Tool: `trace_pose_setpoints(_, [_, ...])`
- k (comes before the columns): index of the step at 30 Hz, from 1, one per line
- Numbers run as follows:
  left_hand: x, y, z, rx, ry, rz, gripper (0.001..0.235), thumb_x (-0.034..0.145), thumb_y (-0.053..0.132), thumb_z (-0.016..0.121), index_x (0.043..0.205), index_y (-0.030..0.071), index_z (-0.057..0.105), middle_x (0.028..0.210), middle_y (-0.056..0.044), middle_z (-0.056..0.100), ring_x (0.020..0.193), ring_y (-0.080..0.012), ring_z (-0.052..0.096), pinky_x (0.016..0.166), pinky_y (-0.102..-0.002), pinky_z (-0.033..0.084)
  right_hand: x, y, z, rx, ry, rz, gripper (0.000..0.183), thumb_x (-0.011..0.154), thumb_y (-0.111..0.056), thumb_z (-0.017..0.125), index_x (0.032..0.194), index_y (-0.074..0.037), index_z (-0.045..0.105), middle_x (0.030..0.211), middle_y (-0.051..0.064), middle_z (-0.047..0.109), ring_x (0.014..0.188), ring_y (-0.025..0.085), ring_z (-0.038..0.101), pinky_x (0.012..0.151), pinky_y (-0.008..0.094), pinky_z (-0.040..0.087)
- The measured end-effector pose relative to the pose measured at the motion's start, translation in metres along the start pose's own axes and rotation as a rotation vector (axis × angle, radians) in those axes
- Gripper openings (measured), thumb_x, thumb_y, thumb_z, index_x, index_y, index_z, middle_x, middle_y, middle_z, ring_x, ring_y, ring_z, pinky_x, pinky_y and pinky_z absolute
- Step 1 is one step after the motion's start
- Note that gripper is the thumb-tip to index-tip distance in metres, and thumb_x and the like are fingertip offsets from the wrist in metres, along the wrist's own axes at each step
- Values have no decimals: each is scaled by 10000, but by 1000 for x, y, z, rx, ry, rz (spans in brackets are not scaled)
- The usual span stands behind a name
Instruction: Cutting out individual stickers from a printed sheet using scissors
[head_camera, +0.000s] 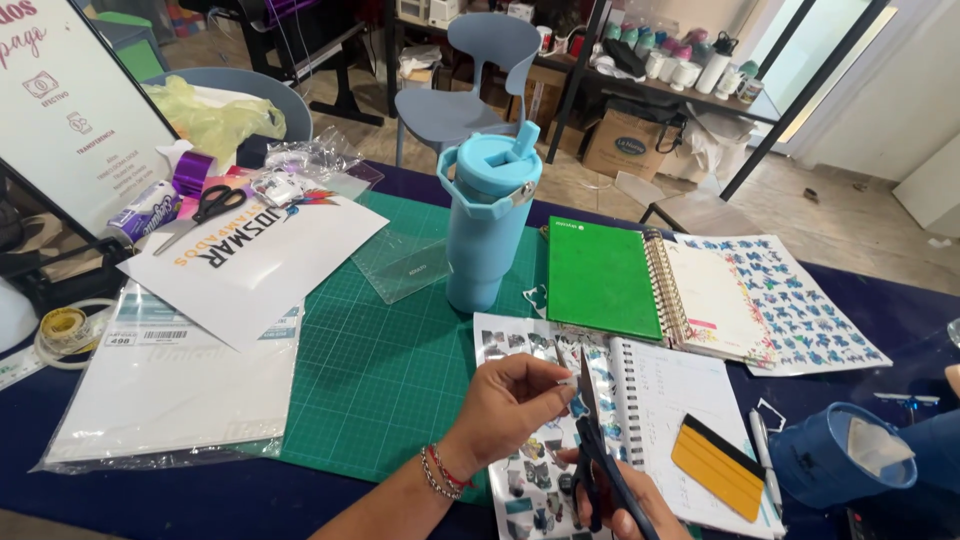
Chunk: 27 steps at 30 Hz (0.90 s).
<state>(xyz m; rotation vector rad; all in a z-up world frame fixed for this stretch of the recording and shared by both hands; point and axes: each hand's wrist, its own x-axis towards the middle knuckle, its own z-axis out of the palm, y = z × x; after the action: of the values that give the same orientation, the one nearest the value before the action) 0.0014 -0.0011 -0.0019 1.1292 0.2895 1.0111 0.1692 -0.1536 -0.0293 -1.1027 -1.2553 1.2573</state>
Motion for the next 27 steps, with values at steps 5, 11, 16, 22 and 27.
trace_pose_setpoints(5, [-2, 4, 3, 3, 4, 29, 77, 872, -14, 792, 944, 5, 772, 840, -112, 775, 746, -159, 744, 682, -284, 675, -2, -8, 16, 88, 241, 213, 1089, 596, -676, 753, 1323, 133, 700, 656, 152, 678, 577, 231, 594, 552, 330, 385])
trace_pose_setpoints(11, [2, 0, 3, 16, 82, -25, 70, 864, 3, 819, 921, 13, 779, 764, -62, 761, 697, -90, 706, 598, -218, 569, 5, 7, 2, 9, 40, 28, 1099, 709, -748, 771, 1347, 134, 615, 726, 107, 697, 639, 187, 631, 564, 282, 424])
trace_pose_setpoints(16, [-1, -5, 6, -28, 104, -5, 103, 855, -31, 809, 921, 26, 752, 808, -84, 769, 754, -133, 730, 675, -260, 628, 1, 0, 21, 154, 324, 190, 1023, 624, -615, 773, 1269, 178, 724, 646, 164, 640, 553, 231, 544, 519, 332, 347])
trace_pose_setpoints(22, [0, -13, 6, -32, 139, -75, 123, 866, -9, 809, 912, 48, 709, 821, -52, 748, 765, -110, 719, 706, -236, 609, 4, 7, 39, 68, 424, 16, 1060, 642, -716, 739, 1174, 202, 749, 555, 172, 593, 489, 205, 494, 474, 309, 296])
trace_pose_setpoints(27, [-2, -1, 8, -53, 128, -121, 116, 867, -7, 803, 900, 41, 703, 815, -80, 752, 747, -132, 733, 673, -250, 633, 1, 11, 38, 99, 449, 63, 1100, 611, -708, 767, 1196, 223, 727, 569, 188, 566, 490, 239, 510, 479, 314, 312])
